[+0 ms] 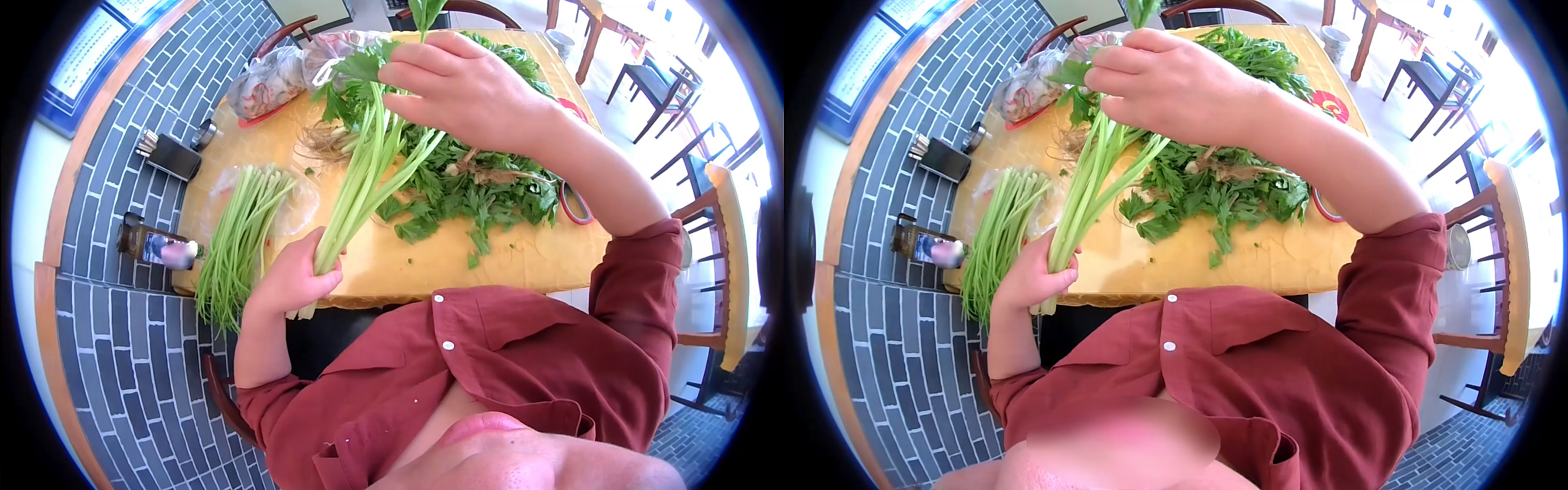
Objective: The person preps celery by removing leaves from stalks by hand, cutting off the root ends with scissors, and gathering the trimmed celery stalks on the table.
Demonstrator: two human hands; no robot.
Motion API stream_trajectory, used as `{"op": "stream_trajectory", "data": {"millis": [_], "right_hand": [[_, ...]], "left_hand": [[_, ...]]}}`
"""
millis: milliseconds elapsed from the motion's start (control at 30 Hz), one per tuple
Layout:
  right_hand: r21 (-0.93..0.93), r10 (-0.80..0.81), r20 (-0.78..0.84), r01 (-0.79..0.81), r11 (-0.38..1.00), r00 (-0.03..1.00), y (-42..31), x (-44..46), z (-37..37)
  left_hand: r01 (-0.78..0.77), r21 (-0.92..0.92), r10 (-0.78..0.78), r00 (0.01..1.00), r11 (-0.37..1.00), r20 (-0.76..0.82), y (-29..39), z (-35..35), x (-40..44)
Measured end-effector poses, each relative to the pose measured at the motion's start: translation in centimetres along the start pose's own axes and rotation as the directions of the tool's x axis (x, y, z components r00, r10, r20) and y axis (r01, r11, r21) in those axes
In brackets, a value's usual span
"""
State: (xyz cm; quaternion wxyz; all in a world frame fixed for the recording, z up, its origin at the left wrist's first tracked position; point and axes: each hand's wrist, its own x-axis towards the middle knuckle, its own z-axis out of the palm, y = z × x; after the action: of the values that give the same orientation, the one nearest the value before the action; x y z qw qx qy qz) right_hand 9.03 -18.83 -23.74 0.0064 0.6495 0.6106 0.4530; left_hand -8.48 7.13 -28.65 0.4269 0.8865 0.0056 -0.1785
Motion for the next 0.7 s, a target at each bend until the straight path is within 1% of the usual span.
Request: {"op": "stream_trajectory", "data": {"millis": [67,167,200,267,367,400,433,467,567,667,700], "right_hand": [[-0.068,-0.028,0.180,0.041,0.997,0.983,0.3,0.3,-0.8],[-0.088,-0.095,0.287,0.126,0.988,0.953,0.7,1.0,-1.7],[-0.044,-0.089,0.354,0.112,0.993,0.931,0.8,0.9,-1.5],[0.038,-0.086,0.478,0.077,0.996,0.874,1.5,0.4,-0.8],[0.205,-0.085,0.411,-0.001,0.979,0.907,2.2,-0.7,-0.1],[0.314,-0.025,0.487,-0.148,0.938,0.873,2.3,-0.5,-0.2],[0.401,0.021,0.566,-0.297,0.866,0.824,2.4,-0.4,-0.6],[0.465,0.051,0.644,-0.444,0.766,0.763,2.5,-0.2,-0.9],[0.478,-0.014,0.702,-0.457,0.750,0.712,2.6,-0.1,-1.4],[0.379,-0.079,0.596,-0.193,0.905,0.799,2.4,-0.9,-0.8],[0.381,-0.082,0.568,-0.174,0.908,0.819,2.3,-1.1,-0.6]], "left_hand": [[-0.050,0.111,0.054,0.998,0.993,-0.035,-0.6,-0.2,0.2],[-0.084,0.271,0.112,0.990,0.959,-0.087,-1.0,-0.4,0.4],[-0.089,0.323,0.129,0.986,0.942,-0.105,-1.1,-0.5,0.4],[-0.095,0.370,0.144,0.984,0.924,-0.107,-1.0,-0.7,0.2],[-0.096,0.400,0.147,0.984,0.911,-0.099,-0.4,-0.9,-0.2],[-0.094,0.402,0.143,0.985,0.911,-0.093,-0.3,-0.9,-0.3],[-0.100,0.407,0.150,0.984,0.908,-0.092,-0.4,-0.8,-0.3],[-0.105,0.412,0.155,0.984,0.905,-0.090,-0.5,-0.7,-0.3],[-0.108,0.410,0.154,0.985,0.906,-0.081,-0.5,-0.7,-0.4],[-0.092,0.420,0.139,0.987,0.903,-0.083,-0.5,-0.7,-0.4],[-0.084,0.427,0.133,0.987,0.900,-0.087,-0.5,-0.7,-0.3]]}}
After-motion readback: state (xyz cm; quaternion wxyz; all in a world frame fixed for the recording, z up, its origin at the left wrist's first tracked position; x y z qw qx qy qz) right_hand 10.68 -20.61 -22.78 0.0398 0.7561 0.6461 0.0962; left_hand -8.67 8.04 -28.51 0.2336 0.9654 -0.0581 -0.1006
